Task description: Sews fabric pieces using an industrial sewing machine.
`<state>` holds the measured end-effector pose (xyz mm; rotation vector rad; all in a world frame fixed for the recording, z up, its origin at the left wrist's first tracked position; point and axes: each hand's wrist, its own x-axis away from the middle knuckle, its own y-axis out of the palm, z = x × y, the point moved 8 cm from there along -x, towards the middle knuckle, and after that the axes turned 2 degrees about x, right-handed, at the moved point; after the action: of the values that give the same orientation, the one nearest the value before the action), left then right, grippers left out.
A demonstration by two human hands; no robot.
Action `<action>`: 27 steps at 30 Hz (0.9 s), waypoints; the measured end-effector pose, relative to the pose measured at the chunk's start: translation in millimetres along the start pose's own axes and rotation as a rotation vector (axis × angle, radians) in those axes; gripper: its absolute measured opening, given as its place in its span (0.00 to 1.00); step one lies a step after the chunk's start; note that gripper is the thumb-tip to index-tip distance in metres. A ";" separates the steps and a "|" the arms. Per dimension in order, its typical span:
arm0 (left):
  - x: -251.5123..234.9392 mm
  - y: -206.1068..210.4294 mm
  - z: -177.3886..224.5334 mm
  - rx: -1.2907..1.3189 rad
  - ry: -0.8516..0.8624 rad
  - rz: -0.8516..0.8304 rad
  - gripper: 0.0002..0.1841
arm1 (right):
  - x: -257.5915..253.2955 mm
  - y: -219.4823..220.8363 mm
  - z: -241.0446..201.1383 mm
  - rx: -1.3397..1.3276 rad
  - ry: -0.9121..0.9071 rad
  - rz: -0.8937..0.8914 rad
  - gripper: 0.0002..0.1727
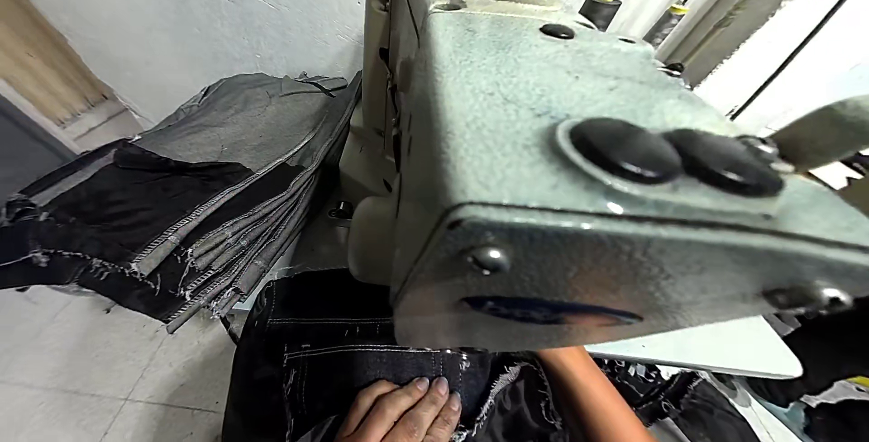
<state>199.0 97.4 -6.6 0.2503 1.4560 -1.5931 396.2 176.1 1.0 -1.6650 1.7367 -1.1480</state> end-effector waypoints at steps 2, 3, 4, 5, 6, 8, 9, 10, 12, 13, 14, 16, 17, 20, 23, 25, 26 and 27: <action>0.9 -2.7 -2.5 0.021 -0.014 0.018 0.13 | 0.3 -0.7 -4.4 0.016 -0.014 -0.034 0.22; 1.4 -4.2 -4.0 0.029 -0.021 0.026 0.13 | 0.4 -0.6 -5.2 0.013 -0.033 -0.035 0.21; 2.2 -5.2 -5.5 0.039 -0.028 0.032 0.13 | 0.8 -0.2 -3.3 0.016 -0.070 -0.012 0.21; 3.0 -6.1 -6.8 0.052 -0.031 0.030 0.12 | 4.1 -0.8 -0.7 0.033 -0.130 0.041 0.20; 3.6 -6.9 -7.5 0.074 -0.029 0.015 0.12 | 10.2 -2.8 1.9 0.079 -0.223 0.142 0.20; 5.0 -9.9 -6.5 0.137 -0.013 -0.010 0.12 | 21.5 -8.7 5.0 0.155 -0.364 0.290 0.22; 6.6 -12.9 -5.2 0.173 -0.008 -0.002 0.11 | 26.9 -12.3 8.4 0.194 -0.409 0.355 0.24; 9.1 -16.6 -4.2 0.216 -0.009 0.014 0.10 | 33.0 -16.6 13.7 0.236 -0.453 0.441 0.27; 15.9 -21.9 -4.6 0.307 -0.026 0.036 0.10 | 45.8 -23.9 30.1 0.264 -0.468 0.535 0.36; 19.9 -22.1 -5.9 0.337 -0.045 0.030 0.10 | 53.0 -25.5 39.1 0.246 -0.433 0.518 0.40; 23.8 -20.1 -7.7 0.339 -0.077 0.008 0.10 | 61.3 -25.5 47.4 0.204 -0.374 0.452 0.42; 28.2 -14.2 -10.3 0.272 -0.173 -0.069 0.11 | 78.7 -19.9 61.6 0.094 -0.234 0.278 0.43; 27.8 -12.0 -11.7 0.245 -0.234 -0.097 0.12 | 86.1 -14.9 68.1 0.044 -0.180 0.220 0.43; 21.3 -11.2 -16.5 0.264 -0.438 -0.134 0.11 | 100.7 2.3 78.6 -0.073 -0.115 0.134 0.45; 22.4 -7.9 -25.4 0.484 -0.721 -0.080 0.14 | 108.8 16.4 81.7 -0.138 -0.109 0.067 0.49; 23.7 2.7 -27.6 0.655 -0.875 -0.056 0.21 | 114.4 20.2 87.4 -0.163 -0.124 0.079 0.44; 23.4 8.0 -26.6 0.691 -0.922 -0.052 0.25 | 116.0 21.9 90.8 -0.167 -0.133 0.094 0.39; 22.6 10.5 -25.7 0.681 -0.948 -0.051 0.30 | 114.6 25.9 94.3 -0.169 -0.141 0.105 0.34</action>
<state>183.5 110.2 -36.2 -0.1618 0.1855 -1.8247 440.0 40.2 -46.9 -1.6846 1.8492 -0.8358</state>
